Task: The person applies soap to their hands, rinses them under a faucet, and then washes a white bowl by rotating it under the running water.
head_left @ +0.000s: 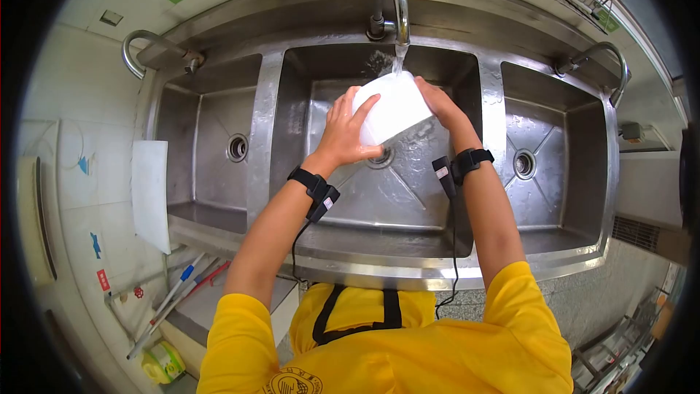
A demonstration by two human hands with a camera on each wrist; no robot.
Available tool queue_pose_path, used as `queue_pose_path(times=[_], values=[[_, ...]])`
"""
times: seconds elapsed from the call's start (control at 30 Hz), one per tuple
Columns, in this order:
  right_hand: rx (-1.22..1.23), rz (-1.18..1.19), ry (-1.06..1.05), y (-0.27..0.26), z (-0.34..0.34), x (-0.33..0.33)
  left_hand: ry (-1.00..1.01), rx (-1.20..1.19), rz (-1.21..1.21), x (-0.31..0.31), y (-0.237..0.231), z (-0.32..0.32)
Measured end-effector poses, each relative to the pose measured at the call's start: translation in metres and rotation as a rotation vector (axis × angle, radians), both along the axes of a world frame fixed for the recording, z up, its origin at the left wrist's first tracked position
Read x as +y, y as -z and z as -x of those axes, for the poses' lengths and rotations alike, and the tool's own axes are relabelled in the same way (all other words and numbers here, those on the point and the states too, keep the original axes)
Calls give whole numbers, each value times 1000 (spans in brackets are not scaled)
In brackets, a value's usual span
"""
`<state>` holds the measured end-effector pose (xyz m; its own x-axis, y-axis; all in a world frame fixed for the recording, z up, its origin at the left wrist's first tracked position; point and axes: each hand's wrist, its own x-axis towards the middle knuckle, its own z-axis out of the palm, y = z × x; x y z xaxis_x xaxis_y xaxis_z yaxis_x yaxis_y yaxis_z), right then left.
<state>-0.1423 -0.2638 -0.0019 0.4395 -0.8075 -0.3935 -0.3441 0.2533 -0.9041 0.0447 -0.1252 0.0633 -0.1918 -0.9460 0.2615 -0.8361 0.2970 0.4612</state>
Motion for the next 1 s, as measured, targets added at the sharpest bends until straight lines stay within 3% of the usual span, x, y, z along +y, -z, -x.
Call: queue_pose_path(times=[0.03,0.17,0.2,0.3,0.37,0.47,0.6,0.67,0.7,0.77,0.87,1.0], values=[[-37,-190,6,6,2,-3,-2,-2,-1,3,-1,-3],[-47,174,13,-3,-14,9,8,6,-38,7,1,-11],[-47,174,13,-18,-19,14,7,4,-37,8,2,-13],[58,296,-168,-45,-24,21,20,9,-9,11,1,-15],[-16,147,-163,-46,-23,14,9,45,-20,12,1,-16],[-191,77,-19,-9,-18,3,-3,111,-38,15,4,-21],[-293,-24,10,-2,-5,10,-47,176,-70,17,6,-26],[-330,-449,92,-19,0,22,-27,179,-73,14,7,-28],[-328,-448,96,-14,0,20,-11,181,-76,12,8,-29],[-379,-221,70,1,1,17,-8,181,-101,8,10,-30],[-232,-76,63,-20,3,21,-17,184,-184,5,12,-27],[-219,-7,33,-33,12,23,-8,249,-279,-5,8,-21]])
